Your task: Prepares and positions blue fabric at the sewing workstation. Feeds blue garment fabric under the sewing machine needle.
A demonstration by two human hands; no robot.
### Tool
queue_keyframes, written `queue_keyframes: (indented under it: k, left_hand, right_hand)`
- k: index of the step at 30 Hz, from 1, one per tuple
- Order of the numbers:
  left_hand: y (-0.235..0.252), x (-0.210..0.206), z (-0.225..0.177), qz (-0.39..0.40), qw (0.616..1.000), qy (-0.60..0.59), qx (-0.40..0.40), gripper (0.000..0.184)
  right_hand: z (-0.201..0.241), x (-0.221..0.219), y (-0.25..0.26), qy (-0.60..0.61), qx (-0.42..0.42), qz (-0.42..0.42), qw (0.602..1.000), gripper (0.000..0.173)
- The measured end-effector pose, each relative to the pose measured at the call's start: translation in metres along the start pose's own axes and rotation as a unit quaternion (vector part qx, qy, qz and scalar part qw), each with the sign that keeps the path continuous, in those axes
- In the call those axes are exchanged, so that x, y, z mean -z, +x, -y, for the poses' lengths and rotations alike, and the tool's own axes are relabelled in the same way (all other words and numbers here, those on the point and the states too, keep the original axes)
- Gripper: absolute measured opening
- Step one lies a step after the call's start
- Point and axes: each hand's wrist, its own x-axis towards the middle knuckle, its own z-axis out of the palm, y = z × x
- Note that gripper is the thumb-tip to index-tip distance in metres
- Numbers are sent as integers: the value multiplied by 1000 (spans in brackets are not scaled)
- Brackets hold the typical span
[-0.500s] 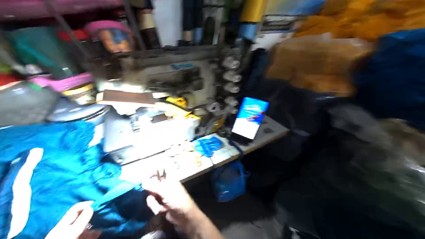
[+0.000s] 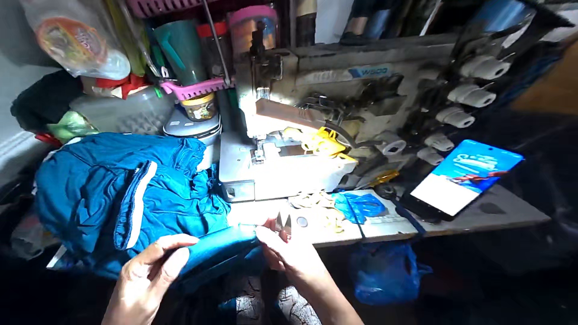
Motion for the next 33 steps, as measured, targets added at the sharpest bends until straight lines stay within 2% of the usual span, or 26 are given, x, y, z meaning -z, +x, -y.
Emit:
queue_keyframes:
  k: [3,5,8,10,12,16,18,20,21,24,28,30,33]
  left_hand:
    - [-4,1,-5,13,991,129,-30,28]
    - [-5,1,-5,1,970,236,-61,35]
    - [0,-5,-11,-35,938,327,-110,28]
    - [11,-10,-11,-46,934,326,-136,20]
    - [31,-17,-5,-54,935,315,-151,22]
    - [90,-42,1,-30,958,275,-71,19]
    - [127,-56,11,14,955,284,-84,14]
    - [161,-70,25,68,940,309,-127,13]
    - [175,-76,34,95,935,316,-127,13]
    - [211,-94,43,157,920,356,-49,22]
    - [239,-122,41,162,894,411,72,32]
    - [246,-130,55,131,904,398,80,30]
    - [247,-128,64,116,900,418,44,31]
  right_hand:
    - [1,-1,2,-82,119,29,989,19]
    - [2,-3,5,-130,163,30,978,23]
    - [6,-4,7,-183,157,28,970,22]
    - [11,-3,10,-208,128,21,970,17]
    - [17,0,14,-232,74,6,970,19]
    - [13,10,27,-178,-59,14,982,28]
    - [6,15,34,-112,-101,30,988,22]
    - [6,18,38,-70,-126,5,990,24]
    - [7,19,41,-50,-124,-11,991,23]
    - [10,23,53,12,-116,-54,992,20]
    - [13,24,74,55,-92,-73,992,18]
    - [11,24,80,27,-83,-84,993,22]
    - [11,28,78,-134,-24,-83,987,30]
